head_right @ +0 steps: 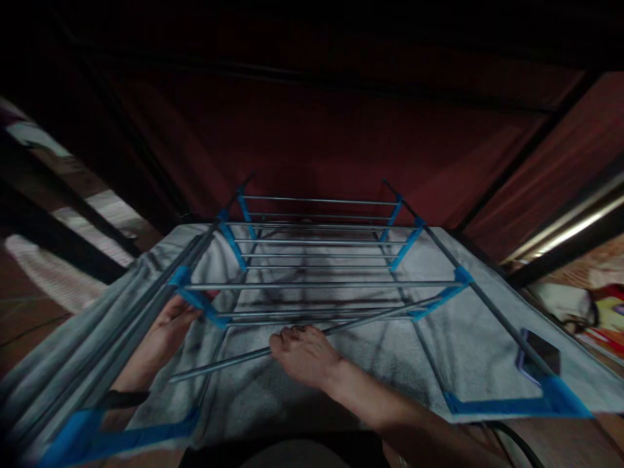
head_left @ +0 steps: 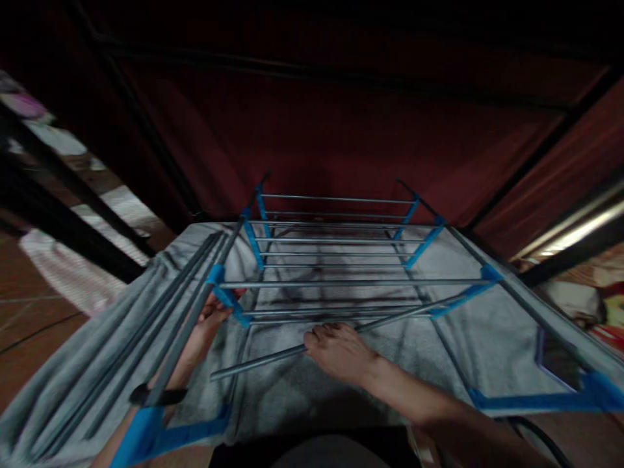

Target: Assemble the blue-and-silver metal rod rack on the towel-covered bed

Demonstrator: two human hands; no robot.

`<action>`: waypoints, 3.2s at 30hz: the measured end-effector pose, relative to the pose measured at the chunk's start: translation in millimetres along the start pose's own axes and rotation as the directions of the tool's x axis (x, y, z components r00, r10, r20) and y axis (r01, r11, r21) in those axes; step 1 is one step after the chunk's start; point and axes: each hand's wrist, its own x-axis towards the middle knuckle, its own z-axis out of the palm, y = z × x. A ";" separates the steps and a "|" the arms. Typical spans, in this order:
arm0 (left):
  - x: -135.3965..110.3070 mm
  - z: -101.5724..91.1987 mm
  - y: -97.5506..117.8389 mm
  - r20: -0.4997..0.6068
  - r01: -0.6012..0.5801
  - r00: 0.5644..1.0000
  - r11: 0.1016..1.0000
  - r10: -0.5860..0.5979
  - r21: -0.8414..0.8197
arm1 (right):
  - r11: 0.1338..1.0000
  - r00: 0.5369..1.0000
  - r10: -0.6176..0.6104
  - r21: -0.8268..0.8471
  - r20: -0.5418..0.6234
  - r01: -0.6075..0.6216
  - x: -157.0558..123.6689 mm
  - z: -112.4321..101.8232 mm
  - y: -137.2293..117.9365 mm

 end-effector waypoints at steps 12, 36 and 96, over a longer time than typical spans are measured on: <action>-3.5 -7.1 86.8 0.012 0.056 0.998 0.997 -0.057 0.044 | 0.990 0.991 0.133 -0.050 -0.008 -0.134 26.6 -17.7 13.0; 6.8 5.9 68.7 0.149 0.106 0.982 0.993 -0.112 0.047 | 0.979 0.983 0.173 -0.114 0.054 -0.166 46.0 -14.2 33.1; -9.5 11.6 40.0 0.115 0.188 0.980 0.945 -0.162 -0.266 | 0.986 0.982 0.009 0.159 0.188 -0.040 79.9 -29.9 15.6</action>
